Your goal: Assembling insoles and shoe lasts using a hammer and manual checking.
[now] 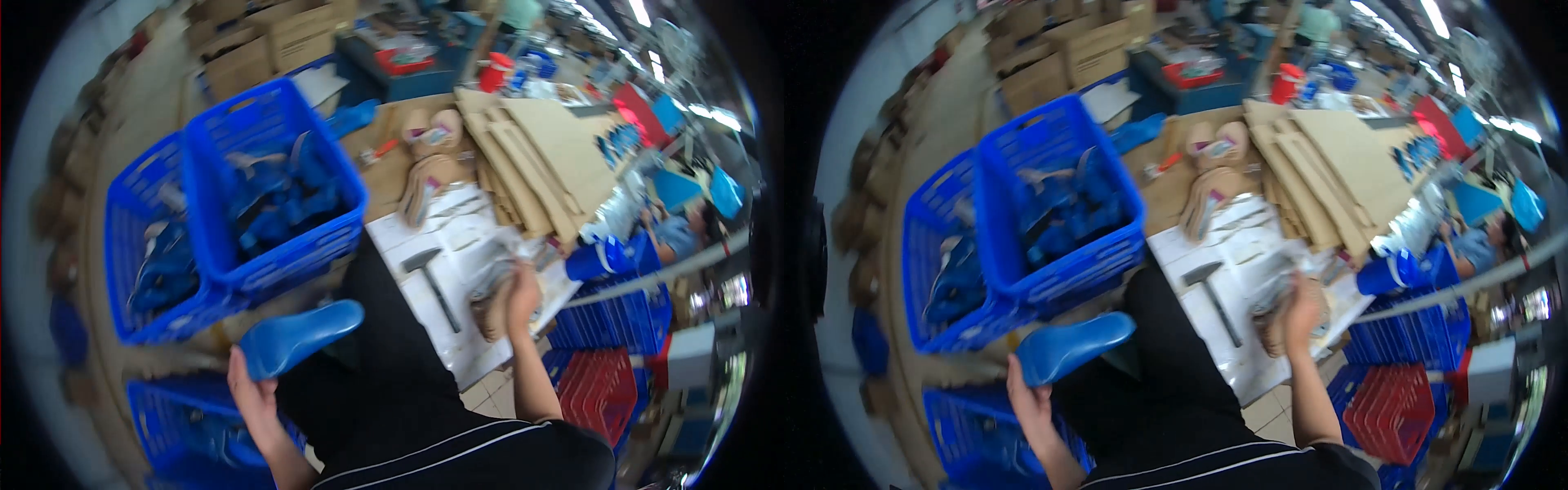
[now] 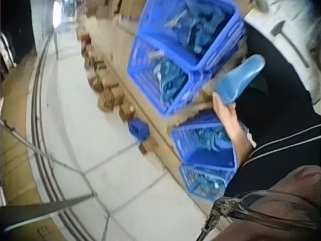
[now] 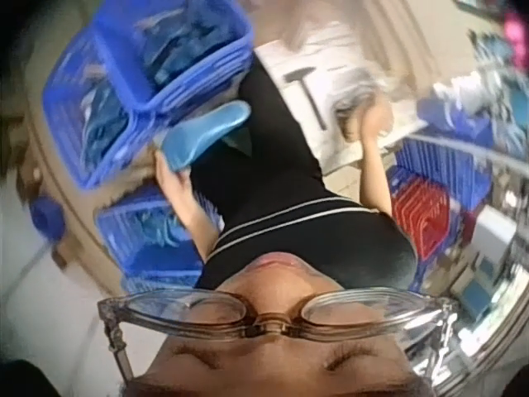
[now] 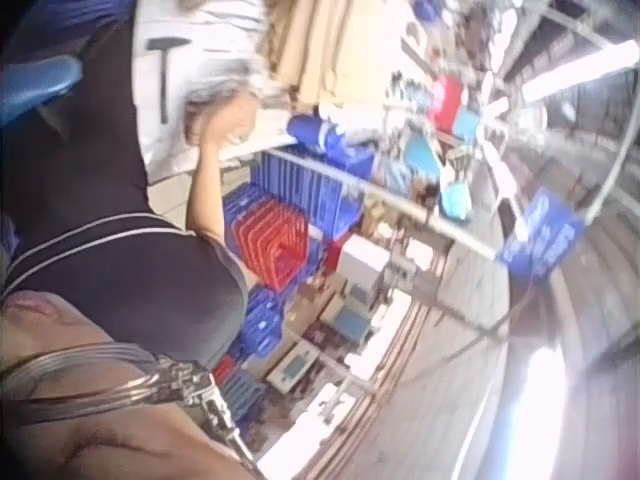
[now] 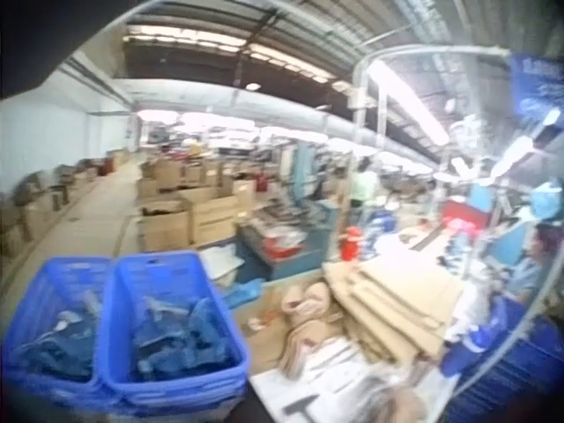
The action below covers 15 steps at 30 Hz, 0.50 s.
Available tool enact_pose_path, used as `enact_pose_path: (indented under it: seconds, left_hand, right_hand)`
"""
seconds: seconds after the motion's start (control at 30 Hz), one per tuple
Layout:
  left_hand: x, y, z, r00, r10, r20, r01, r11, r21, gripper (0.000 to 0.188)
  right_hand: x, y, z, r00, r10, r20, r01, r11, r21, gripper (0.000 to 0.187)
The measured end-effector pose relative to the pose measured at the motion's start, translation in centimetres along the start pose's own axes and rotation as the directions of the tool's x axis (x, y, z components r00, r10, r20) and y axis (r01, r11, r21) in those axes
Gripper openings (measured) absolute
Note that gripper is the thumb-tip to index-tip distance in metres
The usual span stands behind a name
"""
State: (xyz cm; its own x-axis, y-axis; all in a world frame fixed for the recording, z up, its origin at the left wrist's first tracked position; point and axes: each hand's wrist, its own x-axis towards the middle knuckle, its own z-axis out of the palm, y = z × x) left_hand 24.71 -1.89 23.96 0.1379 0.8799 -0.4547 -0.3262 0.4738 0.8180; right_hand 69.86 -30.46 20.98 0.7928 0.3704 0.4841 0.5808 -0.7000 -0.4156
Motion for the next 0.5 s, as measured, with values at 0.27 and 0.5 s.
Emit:
enact_pose_path:
  seconds: [0.27, 0.5]
  left_hand:
    - [0.1, 0.3, 0.9, 0.998, -0.055, 0.041, 0.057, 0.996, -0.064, 0.034]
    - [-0.5, 0.8, 1.0, 0.999, -0.038, 0.039, 0.041, 0.994, -0.097, 0.035]
  right_hand:
    - [0.9, -11.4, -2.9, 0.991, 0.018, 0.13, -0.13, 0.287, 0.949, 0.031]
    - [-3.6, -19.4, 0.2, 0.884, -0.32, 0.339, -0.337, 0.064, 0.939, 0.01]
